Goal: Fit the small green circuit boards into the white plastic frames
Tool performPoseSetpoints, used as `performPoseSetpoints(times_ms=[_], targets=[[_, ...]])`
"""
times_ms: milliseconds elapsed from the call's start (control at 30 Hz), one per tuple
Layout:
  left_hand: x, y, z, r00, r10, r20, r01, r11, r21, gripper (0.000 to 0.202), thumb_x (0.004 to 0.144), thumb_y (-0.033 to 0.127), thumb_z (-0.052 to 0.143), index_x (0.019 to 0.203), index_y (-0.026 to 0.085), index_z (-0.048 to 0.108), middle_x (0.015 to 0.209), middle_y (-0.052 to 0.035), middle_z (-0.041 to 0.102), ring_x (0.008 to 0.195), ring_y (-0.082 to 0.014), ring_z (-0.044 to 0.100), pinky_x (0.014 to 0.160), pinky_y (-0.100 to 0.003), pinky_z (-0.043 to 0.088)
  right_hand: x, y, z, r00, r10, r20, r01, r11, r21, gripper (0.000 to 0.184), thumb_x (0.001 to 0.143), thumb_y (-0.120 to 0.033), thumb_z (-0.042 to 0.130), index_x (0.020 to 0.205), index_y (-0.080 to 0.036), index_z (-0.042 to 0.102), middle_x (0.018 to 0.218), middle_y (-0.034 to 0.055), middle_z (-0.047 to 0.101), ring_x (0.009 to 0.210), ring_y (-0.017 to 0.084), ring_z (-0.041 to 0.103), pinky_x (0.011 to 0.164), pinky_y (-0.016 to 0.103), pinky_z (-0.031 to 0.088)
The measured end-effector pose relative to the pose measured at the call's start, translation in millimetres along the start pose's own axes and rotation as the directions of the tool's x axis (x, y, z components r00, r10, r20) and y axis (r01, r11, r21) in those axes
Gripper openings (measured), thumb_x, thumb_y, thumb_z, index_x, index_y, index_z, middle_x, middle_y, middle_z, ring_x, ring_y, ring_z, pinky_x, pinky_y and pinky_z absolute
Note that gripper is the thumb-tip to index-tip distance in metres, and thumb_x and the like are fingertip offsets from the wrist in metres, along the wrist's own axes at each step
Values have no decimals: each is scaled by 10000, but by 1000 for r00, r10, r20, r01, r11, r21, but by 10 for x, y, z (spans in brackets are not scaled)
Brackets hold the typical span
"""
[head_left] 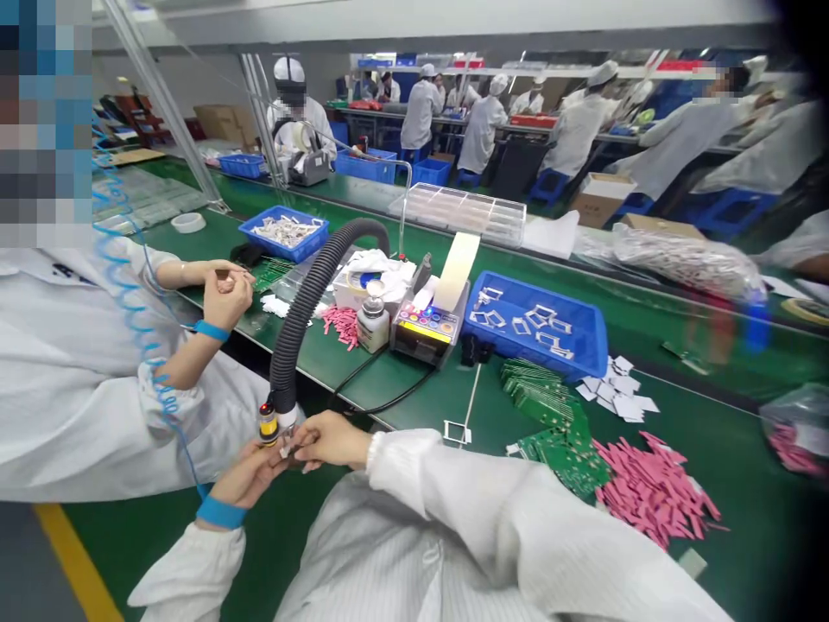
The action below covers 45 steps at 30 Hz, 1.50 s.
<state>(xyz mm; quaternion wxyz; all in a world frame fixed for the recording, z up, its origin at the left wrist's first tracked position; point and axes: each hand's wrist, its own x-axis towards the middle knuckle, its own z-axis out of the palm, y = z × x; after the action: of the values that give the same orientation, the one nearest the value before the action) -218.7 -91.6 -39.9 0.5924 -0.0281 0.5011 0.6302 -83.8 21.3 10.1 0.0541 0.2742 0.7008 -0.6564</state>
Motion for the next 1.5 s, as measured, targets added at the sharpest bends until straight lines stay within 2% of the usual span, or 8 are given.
performPoseSetpoints(times_ms=[200,400,500,667,800,933,1000,1500], targets=[[-25,-92,76,994,48,102,-48,999,3,179,685,74,670,849,145,665,707,-15,717,645,-115,654,637,-198,491,85,35,182,997,11,-81,-15,999,-53,64,818,-150,585,874,-118,581,715,-28,588,573,66,553,524,196,467],[-213,-509,603,941,-63,332,77,997,-29,295,624,363,738,799,133,677,757,-58,702,718,-165,649,769,-321,500,-997,-272,-338,940,-226,-254,160,954,-255,187,685,-103,660,823,-219,607,752,-38,618,754,128,538,721,274,403],[-440,-558,994,851,-126,510,155,988,-15,461,459,500,782,710,123,690,840,-106,692,876,-270,628,902,-452,430,-1557,-332,-489,827,-403,-392,164,840,-517,165,722,-95,621,798,-240,612,710,-33,610,742,143,505,721,292,378],[-725,-458,1619,581,-211,786,175,976,133,339,525,441,773,715,166,718,996,-105,657,1081,-308,535,977,-457,349,-2003,-140,-523,699,-446,-559,145,854,-500,158,753,-88,596,792,-240,610,655,-40,612,663,138,484,635,273,376],[-784,-481,1909,542,-252,802,153,968,200,342,537,461,758,734,182,732,1016,-114,644,1109,-331,509,967,-467,346,-2176,10,-562,576,-574,-582,193,787,-586,127,818,-158,551,894,-245,604,852,-10,664,724,142,519,698,311,394],[-798,-539,2082,559,-279,781,110,959,263,353,517,475,762,733,196,740,1011,-124,642,1142,-346,466,965,-478,342,-2334,87,-594,303,-688,-659,48,702,-711,118,782,-140,586,868,-222,586,934,39,609,822,180,508,756,367,388],[-804,-562,2152,572,-283,770,69,952,299,353,507,479,764,723,202,743,1071,-123,619,1123,-343,477,961,-475,346,-2390,115,-608,235,-709,-665,-14,681,-732,119,767,-113,590,815,-220,571,814,21,596,777,177,494,794,405,371],[-661,-709,2299,526,-281,803,-156,896,416,363,561,496,719,800,223,740,1132,-111,585,1153,-332,459,992,-454,297,-2474,326,-737,239,-610,-756,-125,752,-647,134,815,-113,515,767,-237,526,747,-18,572,747,159,513,927,460,254]])
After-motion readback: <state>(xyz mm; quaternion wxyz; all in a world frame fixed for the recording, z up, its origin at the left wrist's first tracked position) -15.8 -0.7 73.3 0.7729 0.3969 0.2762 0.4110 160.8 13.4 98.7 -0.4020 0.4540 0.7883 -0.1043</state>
